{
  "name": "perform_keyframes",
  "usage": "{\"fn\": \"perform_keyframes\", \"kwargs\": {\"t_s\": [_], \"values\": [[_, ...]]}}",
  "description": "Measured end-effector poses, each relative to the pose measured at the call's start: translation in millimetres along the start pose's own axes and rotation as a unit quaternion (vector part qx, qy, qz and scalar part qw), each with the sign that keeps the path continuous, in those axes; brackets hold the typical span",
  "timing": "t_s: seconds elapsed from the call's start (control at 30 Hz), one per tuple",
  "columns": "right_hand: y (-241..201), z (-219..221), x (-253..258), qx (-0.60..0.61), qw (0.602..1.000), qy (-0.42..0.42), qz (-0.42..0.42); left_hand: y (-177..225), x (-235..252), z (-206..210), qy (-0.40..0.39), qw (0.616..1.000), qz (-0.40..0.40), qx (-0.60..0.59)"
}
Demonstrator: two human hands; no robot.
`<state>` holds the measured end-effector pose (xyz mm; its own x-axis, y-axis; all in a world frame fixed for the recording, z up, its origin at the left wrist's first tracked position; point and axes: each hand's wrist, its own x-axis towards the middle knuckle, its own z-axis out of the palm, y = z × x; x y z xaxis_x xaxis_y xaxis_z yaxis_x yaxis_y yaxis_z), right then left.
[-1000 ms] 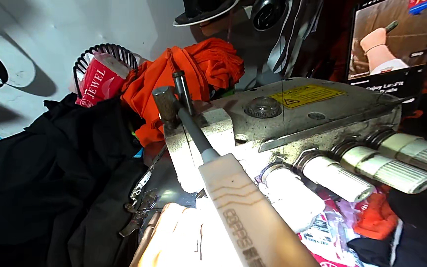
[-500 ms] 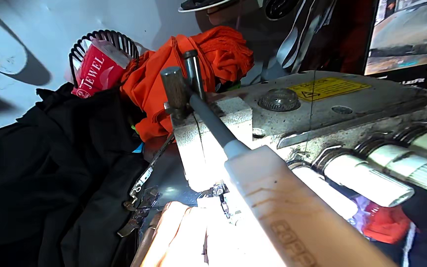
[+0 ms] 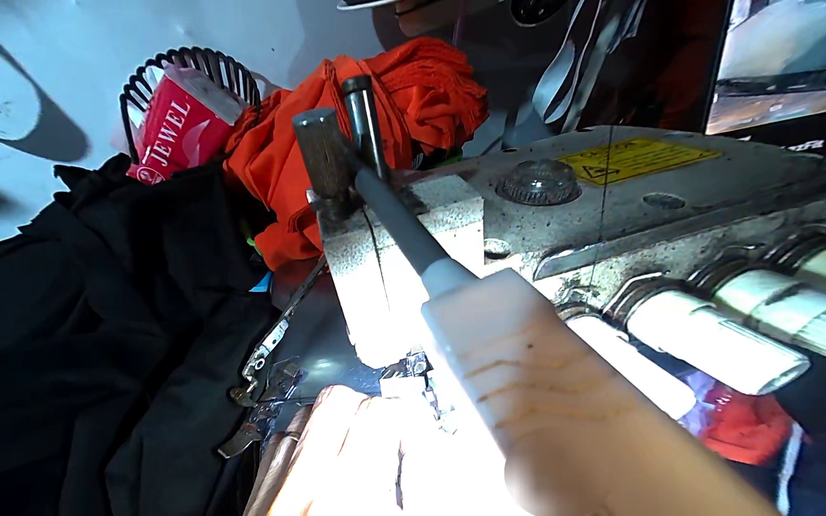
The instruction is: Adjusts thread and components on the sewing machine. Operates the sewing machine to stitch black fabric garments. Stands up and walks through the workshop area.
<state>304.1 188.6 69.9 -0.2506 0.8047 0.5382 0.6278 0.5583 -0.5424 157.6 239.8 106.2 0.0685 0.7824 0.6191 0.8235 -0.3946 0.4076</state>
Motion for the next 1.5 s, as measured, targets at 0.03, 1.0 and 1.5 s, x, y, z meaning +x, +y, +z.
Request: {"fn": "perform_keyframes", "kwargs": {"t_s": [0.03, 1.0, 1.5], "values": [[4, 3, -2, -0.002, 1.0, 0.012, -0.009, 0, 0, 1, 0.006, 1.0, 0.003, 0.0], [6, 7, -7, 0.003, 1.0, 0.02, 0.0, 0, 2, 0, -0.008, 1.0, 0.001, 0.018], [5, 6, -7, 0.013, 1.0, 0.017, 0.005, 1, 0, 0, -0.014, 1.0, -0.01, 0.023]]}}
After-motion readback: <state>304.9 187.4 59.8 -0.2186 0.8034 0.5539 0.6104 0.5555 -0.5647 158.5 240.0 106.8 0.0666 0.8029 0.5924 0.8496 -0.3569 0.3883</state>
